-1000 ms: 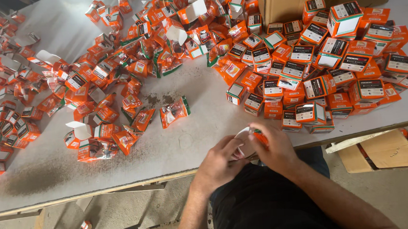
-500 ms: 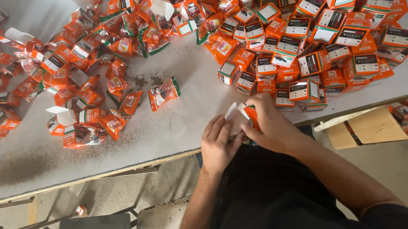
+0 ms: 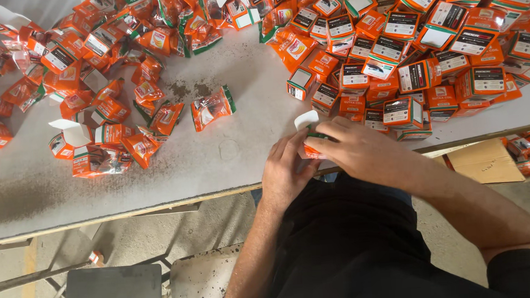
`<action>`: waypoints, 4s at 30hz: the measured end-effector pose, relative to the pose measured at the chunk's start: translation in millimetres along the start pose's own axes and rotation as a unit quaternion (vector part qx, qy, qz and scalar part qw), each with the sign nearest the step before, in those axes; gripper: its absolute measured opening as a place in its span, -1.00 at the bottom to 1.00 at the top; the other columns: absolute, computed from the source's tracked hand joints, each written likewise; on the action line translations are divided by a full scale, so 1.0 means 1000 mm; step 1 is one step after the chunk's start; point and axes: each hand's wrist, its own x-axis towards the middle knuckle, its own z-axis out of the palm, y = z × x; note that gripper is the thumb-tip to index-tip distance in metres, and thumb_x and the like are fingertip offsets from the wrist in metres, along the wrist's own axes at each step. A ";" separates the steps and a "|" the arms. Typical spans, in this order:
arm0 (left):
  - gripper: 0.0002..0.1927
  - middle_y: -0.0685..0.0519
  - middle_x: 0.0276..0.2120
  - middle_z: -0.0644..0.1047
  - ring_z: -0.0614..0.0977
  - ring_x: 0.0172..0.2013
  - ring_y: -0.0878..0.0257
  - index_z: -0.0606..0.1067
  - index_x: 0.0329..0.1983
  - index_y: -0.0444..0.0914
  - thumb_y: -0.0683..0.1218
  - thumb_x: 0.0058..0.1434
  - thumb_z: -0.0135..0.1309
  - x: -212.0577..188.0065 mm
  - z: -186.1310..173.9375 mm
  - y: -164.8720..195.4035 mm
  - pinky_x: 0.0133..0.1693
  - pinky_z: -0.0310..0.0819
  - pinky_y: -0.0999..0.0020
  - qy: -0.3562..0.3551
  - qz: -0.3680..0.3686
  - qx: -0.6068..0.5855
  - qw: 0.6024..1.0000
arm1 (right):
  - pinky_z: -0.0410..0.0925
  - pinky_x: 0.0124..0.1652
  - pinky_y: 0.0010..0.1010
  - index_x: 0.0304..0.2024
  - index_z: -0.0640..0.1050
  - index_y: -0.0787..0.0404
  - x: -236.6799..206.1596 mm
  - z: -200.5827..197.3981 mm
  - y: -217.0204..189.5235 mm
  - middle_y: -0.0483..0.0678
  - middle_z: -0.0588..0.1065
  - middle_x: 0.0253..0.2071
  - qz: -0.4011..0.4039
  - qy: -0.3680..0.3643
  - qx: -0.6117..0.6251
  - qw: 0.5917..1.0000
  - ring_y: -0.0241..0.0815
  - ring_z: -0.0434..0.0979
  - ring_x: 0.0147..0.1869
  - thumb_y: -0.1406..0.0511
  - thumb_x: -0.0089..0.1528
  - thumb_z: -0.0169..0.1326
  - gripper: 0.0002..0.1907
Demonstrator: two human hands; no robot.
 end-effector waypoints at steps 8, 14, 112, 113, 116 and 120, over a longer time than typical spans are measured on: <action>-0.36 -0.10 0.08 0.55 0.61 0.07 -0.06 0.42 0.20 -0.30 -0.15 0.05 0.38 0.002 0.000 0.005 0.08 0.56 0.12 0.019 0.001 0.002 1.000 | 0.42 -0.09 -0.15 -0.08 0.48 0.26 -0.001 0.001 0.001 0.07 0.48 -0.06 0.019 0.076 0.065 0.995 0.11 0.54 0.00 0.28 0.25 0.14 -0.75; -0.44 -0.10 0.03 0.56 0.63 0.01 -0.05 0.49 0.09 -0.30 -0.12 0.03 0.40 0.003 -0.003 0.005 0.02 0.59 0.14 0.009 -0.007 -0.011 1.000 | 0.39 -0.20 -0.12 -0.14 0.52 0.21 0.005 0.004 0.005 0.00 0.48 -0.22 0.049 0.004 0.014 0.999 0.06 0.55 -0.16 0.29 0.25 0.15 -0.83; -0.48 -0.04 0.11 0.54 0.59 0.11 -0.09 0.50 0.10 -0.24 -0.41 0.04 0.06 0.190 0.007 -0.087 0.11 0.57 0.08 -0.029 0.091 -0.021 0.995 | 0.44 -0.24 -0.39 -0.04 0.57 0.30 -0.049 0.077 0.017 0.02 0.55 -0.16 0.097 0.224 0.166 0.956 -0.16 0.55 -0.25 0.46 0.17 0.23 -0.71; -0.48 -0.01 0.11 0.53 0.56 0.11 -0.10 0.51 0.15 -0.20 -0.40 0.12 0.10 0.196 0.006 -0.098 0.11 0.54 0.05 0.020 0.074 0.114 0.991 | 0.44 -0.22 -0.37 -0.04 0.56 0.31 -0.049 0.077 0.017 0.02 0.54 -0.16 0.095 0.236 0.161 0.954 -0.15 0.55 -0.23 0.46 0.18 0.23 -0.71; -0.48 -0.06 0.03 0.50 0.50 0.03 -0.17 0.55 -0.01 -0.19 -0.36 -0.10 0.13 0.197 0.005 -0.122 -0.11 0.50 -0.02 -0.068 0.131 0.170 0.974 | 0.44 -0.19 -0.35 -0.04 0.55 0.31 -0.049 0.079 0.017 0.01 0.54 -0.16 0.084 0.250 0.143 0.954 -0.14 0.55 -0.21 0.47 0.20 0.22 -0.72; -0.82 0.04 -0.09 0.50 0.54 0.03 0.01 0.53 -0.19 -0.16 -0.24 0.16 0.20 0.182 -0.020 -0.115 -0.01 0.50 0.00 -0.059 0.121 0.301 0.944 | 0.46 -0.12 -0.32 -0.02 0.55 0.30 -0.043 0.074 0.013 0.03 0.55 -0.11 0.070 0.283 0.107 0.950 -0.06 0.58 -0.12 0.47 0.22 0.21 -0.73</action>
